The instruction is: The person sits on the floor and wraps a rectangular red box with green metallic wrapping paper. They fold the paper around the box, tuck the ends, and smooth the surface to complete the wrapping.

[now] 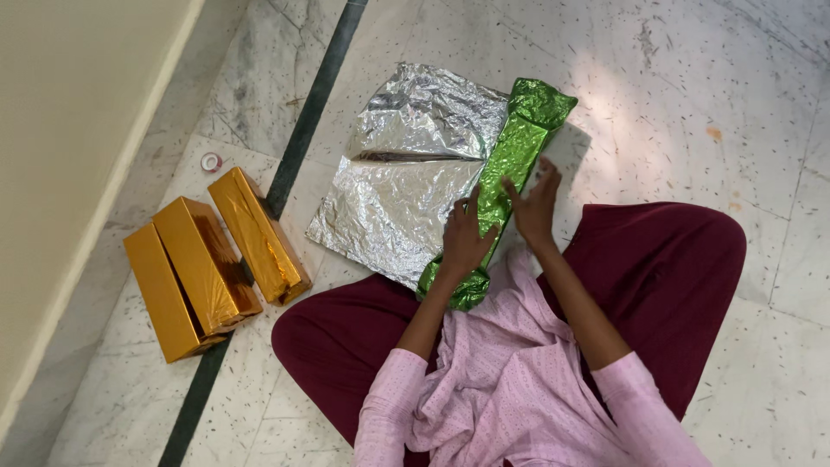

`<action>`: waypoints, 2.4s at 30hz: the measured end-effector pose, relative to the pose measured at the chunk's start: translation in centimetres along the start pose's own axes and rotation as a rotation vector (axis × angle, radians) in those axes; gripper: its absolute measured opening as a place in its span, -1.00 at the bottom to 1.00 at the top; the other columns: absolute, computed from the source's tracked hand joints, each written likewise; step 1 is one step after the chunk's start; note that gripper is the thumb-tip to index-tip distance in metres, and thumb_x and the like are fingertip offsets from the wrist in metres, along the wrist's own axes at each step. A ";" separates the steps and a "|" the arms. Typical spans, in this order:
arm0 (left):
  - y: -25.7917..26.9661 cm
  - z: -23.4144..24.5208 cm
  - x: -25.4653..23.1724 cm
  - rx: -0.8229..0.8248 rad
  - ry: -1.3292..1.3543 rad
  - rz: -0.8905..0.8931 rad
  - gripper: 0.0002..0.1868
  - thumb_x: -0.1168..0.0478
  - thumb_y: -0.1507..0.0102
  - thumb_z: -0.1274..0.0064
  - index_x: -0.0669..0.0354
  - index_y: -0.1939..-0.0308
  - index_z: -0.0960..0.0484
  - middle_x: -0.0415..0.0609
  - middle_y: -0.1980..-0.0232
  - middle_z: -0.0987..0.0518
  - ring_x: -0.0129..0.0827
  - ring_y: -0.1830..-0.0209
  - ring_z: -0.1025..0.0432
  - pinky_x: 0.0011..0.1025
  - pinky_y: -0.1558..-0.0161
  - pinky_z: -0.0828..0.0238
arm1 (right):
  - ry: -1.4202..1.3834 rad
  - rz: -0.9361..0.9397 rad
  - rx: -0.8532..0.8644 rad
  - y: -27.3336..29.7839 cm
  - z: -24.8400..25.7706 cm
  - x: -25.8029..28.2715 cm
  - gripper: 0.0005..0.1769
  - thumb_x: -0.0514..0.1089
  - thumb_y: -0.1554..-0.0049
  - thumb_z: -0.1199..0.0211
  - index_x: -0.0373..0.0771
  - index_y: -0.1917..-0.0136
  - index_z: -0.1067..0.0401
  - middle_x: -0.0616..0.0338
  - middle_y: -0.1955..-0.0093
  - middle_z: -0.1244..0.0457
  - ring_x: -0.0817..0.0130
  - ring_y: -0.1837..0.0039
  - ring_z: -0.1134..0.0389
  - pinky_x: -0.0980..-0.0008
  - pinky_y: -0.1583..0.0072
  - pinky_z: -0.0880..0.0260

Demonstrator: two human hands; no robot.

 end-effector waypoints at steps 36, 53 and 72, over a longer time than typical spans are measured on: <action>-9.4 6.1 13.2 -0.435 -0.551 -0.063 -0.28 -0.40 -0.38 0.16 -0.47 -0.58 -0.14 -0.24 -0.70 0.00 -0.19 -0.72 0.21 0.21 -0.60 0.45 | 0.390 -0.097 0.168 1.9 -2.8 5.2 0.18 0.25 0.11 -0.59 0.09 -0.63 -0.07 -0.38 -0.71 0.53 -0.65 -0.63 0.35 -0.44 -0.48 0.05; -5.5 5.6 13.5 -0.412 -0.687 0.205 -0.16 -0.33 -0.40 0.21 -0.13 -0.66 0.02 0.10 -0.70 0.00 0.03 -0.65 0.06 0.16 -0.58 0.42 | 0.582 0.116 0.436 -17.1 -5.6 3.4 0.13 -0.02 0.31 -0.70 0.27 -0.48 -0.25 0.04 -0.76 0.28 -0.27 -0.68 0.17 -0.50 -0.41 -0.02; -2.8 5.3 13.7 -0.530 -0.562 0.127 -0.10 -0.36 -0.34 0.06 -0.17 -0.65 -0.05 0.11 -0.71 0.11 0.13 -0.71 0.26 0.26 -0.57 0.37 | 0.952 0.545 0.081 -11.4 -9.4 2.4 0.08 -0.42 -0.14 -0.15 0.22 -0.80 0.04 -0.31 -0.75 0.35 -0.60 -0.63 0.26 -0.63 -0.30 -0.03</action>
Point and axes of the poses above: each hand's wrist, its own y-axis away from the middle knuckle, its own z-axis out of the back of the hand, x = y × z, the point moved 5 cm from there along -y, towards the middle knuckle
